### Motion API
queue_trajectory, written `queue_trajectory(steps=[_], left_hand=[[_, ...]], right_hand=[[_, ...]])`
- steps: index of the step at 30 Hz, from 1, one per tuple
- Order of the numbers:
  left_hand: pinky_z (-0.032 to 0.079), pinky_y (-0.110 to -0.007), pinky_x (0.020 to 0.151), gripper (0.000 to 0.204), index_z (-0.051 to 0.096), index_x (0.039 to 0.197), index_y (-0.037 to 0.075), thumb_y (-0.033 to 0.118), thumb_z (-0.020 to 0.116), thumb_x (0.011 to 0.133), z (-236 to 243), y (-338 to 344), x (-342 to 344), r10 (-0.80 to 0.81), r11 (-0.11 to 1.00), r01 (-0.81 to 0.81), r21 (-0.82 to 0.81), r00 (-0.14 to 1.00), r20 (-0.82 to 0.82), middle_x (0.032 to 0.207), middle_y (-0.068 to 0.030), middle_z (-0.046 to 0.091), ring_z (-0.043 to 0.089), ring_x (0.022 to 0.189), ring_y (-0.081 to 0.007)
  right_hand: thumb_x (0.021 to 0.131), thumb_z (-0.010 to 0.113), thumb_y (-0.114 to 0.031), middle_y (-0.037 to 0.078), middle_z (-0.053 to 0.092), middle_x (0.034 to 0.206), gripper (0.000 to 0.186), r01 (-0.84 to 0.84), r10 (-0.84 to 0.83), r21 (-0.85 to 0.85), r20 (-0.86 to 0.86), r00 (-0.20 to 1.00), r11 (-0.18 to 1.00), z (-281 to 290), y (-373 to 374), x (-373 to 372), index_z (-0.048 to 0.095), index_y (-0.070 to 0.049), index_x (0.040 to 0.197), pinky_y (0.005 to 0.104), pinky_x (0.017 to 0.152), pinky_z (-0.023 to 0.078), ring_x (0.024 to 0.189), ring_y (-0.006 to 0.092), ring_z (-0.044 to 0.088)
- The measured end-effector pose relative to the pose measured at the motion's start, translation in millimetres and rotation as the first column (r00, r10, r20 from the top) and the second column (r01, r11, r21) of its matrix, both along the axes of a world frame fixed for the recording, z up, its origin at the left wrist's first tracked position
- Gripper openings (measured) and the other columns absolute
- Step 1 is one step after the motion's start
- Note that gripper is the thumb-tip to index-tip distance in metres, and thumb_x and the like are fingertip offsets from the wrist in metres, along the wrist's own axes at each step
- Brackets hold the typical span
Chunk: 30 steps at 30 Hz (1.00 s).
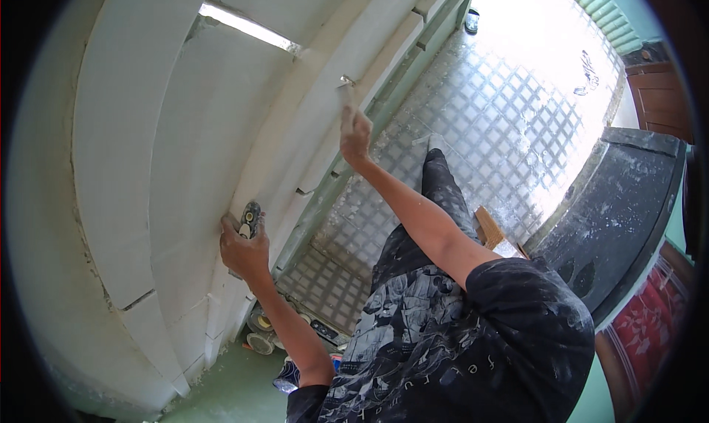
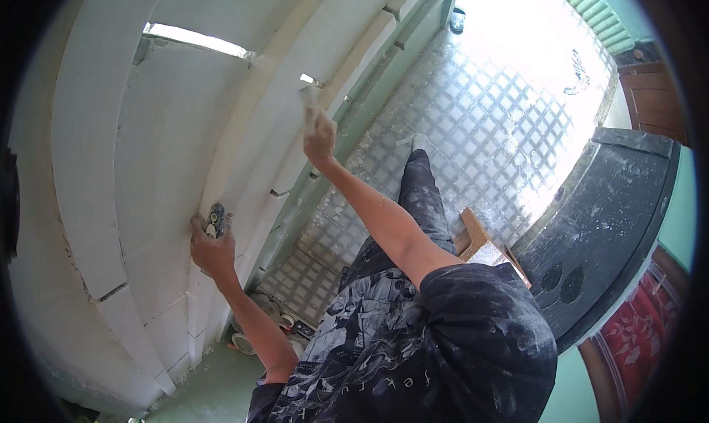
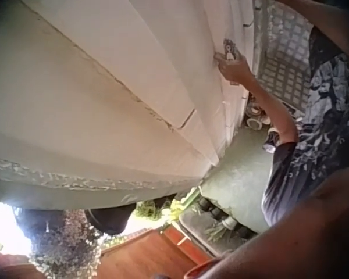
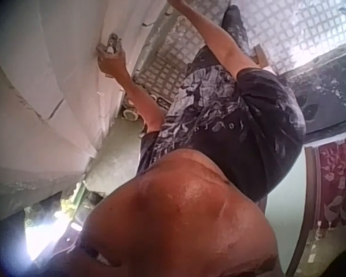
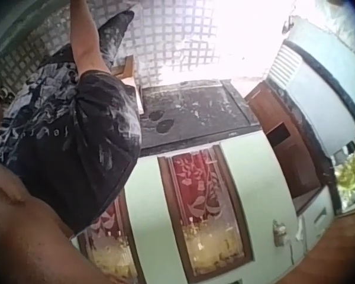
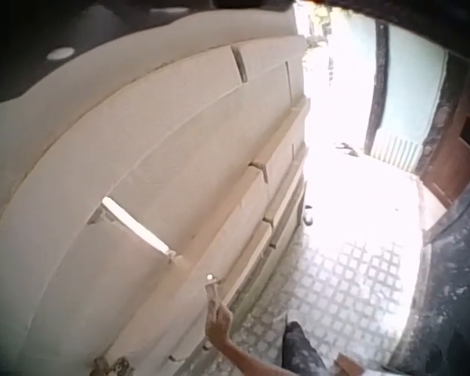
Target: Applying plaster or filler to gaps in a wall using a putty knife.
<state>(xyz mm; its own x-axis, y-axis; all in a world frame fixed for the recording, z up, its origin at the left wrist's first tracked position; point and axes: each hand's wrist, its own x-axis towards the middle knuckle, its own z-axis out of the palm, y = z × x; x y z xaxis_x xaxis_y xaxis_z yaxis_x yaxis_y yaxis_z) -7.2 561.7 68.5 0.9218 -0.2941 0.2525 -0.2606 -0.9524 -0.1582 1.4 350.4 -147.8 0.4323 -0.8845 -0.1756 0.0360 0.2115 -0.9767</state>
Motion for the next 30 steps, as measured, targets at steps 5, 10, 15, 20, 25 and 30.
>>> queue_trajectory(steps=[5, 10, 15, 20, 25, 30], left_hand=[[0.047, -0.048, 0.066, 0.056, 0.051, 0.092, 0.006, 0.045, 0.081, 0.065, 0, 3, -4, 0.088, 0.996, -0.087, 0.020, 0.995, -0.046, 0.079, -0.0164, 0.062, 0.062, 0.078, -0.0377], [0.049, -0.047, 0.068, 0.062, 0.054, 0.102, 0.004, 0.045, 0.082, 0.064, 2, 2, -1, 0.035, 0.999, -0.035, 0.021, 0.999, -0.020, 0.082, -0.0183, 0.063, 0.062, 0.081, -0.0382], [0.050, -0.046, 0.071, 0.068, 0.055, 0.110, 0.004, 0.044, 0.083, 0.062, 0, 15, -3, 0.087, 0.996, -0.087, 0.005, 0.992, -0.086, 0.086, -0.0194, 0.064, 0.063, 0.084, -0.0380], [0.051, -0.044, 0.072, 0.070, 0.054, 0.115, 0.005, 0.041, 0.083, 0.062, 0, 12, 0, -0.025, 1.000, 0.024, -0.020, 0.998, -0.063, 0.088, -0.0188, 0.065, 0.064, 0.085, -0.0368], [0.052, -0.042, 0.073, 0.071, 0.052, 0.120, 0.005, 0.038, 0.082, 0.064, -12, 34, 5, -0.027, 0.999, 0.023, -0.035, 0.996, -0.089, 0.090, -0.0185, 0.065, 0.064, 0.087, -0.0342], [0.053, -0.041, 0.073, 0.070, 0.050, 0.123, 0.005, 0.035, 0.080, 0.066, -11, 29, 8, -0.035, 0.995, 0.021, -0.101, 0.989, -0.142, 0.088, -0.0179, 0.065, 0.064, 0.086, -0.0324]], right_hand=[[0.093, 0.053, -0.020, 0.016, 0.053, 0.064, 0.022, -0.073, 0.122, -0.289, 0.153, 0.981, 0.955, 16, 7, -12, 0.060, 0.000, 0.098, 0.0431, 0.057, 0.043, 0.059, 0.0357, 0.055], [0.093, 0.054, -0.022, 0.017, 0.060, 0.071, 0.024, -0.037, 0.019, -0.258, -0.072, 0.997, 0.966, -16, -33, 4, 0.060, 0.000, 0.100, 0.0464, 0.058, 0.044, 0.061, 0.0360, 0.059], [0.097, 0.046, -0.026, 0.020, 0.058, 0.068, 0.025, -0.162, 0.317, -0.613, 0.153, 0.936, 0.773, 39, -17, -24, 0.054, -0.002, 0.098, 0.0445, 0.057, 0.044, 0.063, 0.0399, 0.058], [0.095, 0.051, -0.022, 0.022, 0.058, 0.069, 0.018, -0.353, 0.213, -0.424, -0.343, 0.915, 0.834, 17, -7, -12, 0.049, -0.004, 0.093, 0.0500, 0.057, 0.044, 0.066, 0.0426, 0.059], [0.096, 0.050, -0.026, 0.022, 0.061, 0.070, 0.024, -0.265, 0.241, -0.479, -0.112, 0.964, 0.837, 30, 11, -43, 0.052, -0.003, 0.100, 0.0517, 0.059, 0.045, 0.068, 0.0435, 0.060], [0.096, 0.049, -0.026, 0.021, 0.061, 0.069, 0.025, -0.349, 0.167, -0.717, -0.314, 0.935, 0.604, -3, 20, -27, 0.054, -0.001, 0.102, 0.0490, 0.057, 0.045, 0.068, 0.0430, 0.061]])
